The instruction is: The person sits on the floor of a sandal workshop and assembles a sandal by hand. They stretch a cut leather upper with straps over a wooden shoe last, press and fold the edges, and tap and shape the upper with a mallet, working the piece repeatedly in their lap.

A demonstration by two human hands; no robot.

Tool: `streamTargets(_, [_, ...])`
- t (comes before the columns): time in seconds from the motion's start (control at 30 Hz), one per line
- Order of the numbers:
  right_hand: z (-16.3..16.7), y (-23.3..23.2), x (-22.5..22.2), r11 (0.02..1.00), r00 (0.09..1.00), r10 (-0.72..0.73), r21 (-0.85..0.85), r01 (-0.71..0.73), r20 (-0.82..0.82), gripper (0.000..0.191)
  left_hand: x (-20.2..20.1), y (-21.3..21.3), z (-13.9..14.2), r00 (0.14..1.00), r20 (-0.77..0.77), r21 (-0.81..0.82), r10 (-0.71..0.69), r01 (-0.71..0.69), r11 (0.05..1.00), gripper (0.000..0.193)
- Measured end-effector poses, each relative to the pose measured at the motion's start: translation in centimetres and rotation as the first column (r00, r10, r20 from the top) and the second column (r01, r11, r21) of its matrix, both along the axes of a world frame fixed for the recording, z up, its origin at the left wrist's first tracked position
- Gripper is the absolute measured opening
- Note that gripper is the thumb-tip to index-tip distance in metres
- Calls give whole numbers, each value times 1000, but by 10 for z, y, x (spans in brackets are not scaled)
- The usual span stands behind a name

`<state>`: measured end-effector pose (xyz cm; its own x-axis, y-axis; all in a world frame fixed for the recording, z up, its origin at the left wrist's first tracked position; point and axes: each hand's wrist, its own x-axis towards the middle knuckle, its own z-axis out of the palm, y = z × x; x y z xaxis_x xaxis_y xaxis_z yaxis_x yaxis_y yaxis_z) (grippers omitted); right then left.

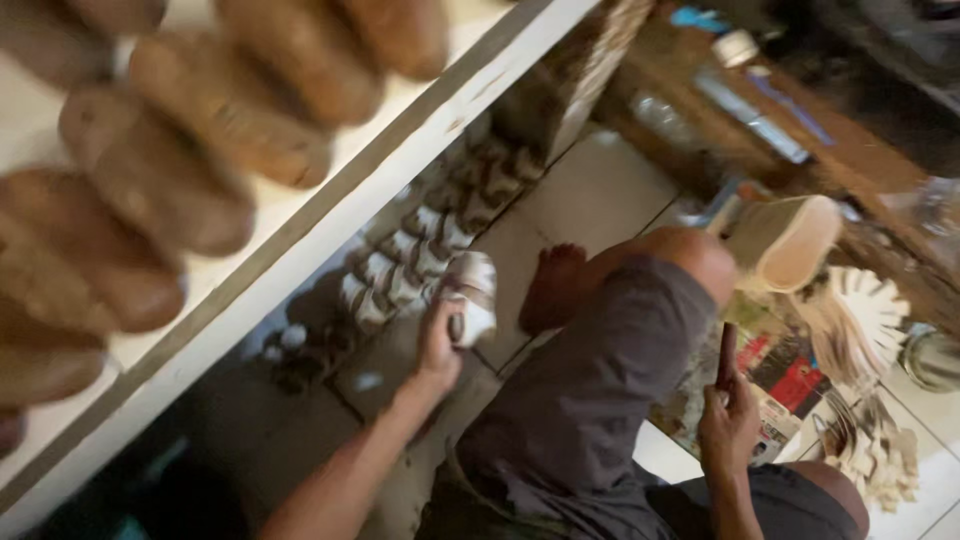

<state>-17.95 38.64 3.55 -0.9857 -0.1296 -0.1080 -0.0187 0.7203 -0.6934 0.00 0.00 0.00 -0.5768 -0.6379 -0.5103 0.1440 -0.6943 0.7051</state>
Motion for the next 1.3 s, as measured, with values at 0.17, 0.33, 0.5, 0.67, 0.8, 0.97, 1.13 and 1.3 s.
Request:
streamTargets(0.17, [-25, -2, -2, 987, 989, 99, 137, -84, -111, 47, 79, -50, -8, 716, 571, -557, 402, -22, 830, 72])
streamTargets(0.33, [-27, 20, 10, 924, 976, 165, 369, -101, -145, 68, 122, -103, -19, 400, 629, -769, 666, 201, 606, 91])
streamTargets(0.5, [-14, 51, 17, 953, 948, 192, 278, -119, -253, 53, 103, -121, -47, 422, 700, -670, 576, 111, 734, 77])
streamTargets(0.67, [-12, 60, 21, 997, 997, -66, 38, 65, 39, 61, 72, -108, -56, 598, 456, -802, 659, -45, 596, 73])
streamTargets(0.8, [-12, 62, 24, 995, 994, -83, -42, 86, 78, 64, 74, -102, -48, 205, 586, -646, 784, 702, 299, 71])
streamTargets(0.97, [-9, 56, 22, 991, 999, 26, 129, -30, 35, 59, 81, -100, -51, 539, 428, -810, 725, -126, 573, 74])
streamTargets(1.13, [-11, 32, 18, 999, 998, 18, -25, -19, -58, 50, 64, -61, -13, 556, 685, -683, 472, 265, 680, 44])
streamTargets(1.3, [-3, 11, 11, 982, 997, -74, -179, 67, -34, 42, 1, 12, 125, 878, 406, -552, -254, 457, 698, 30])
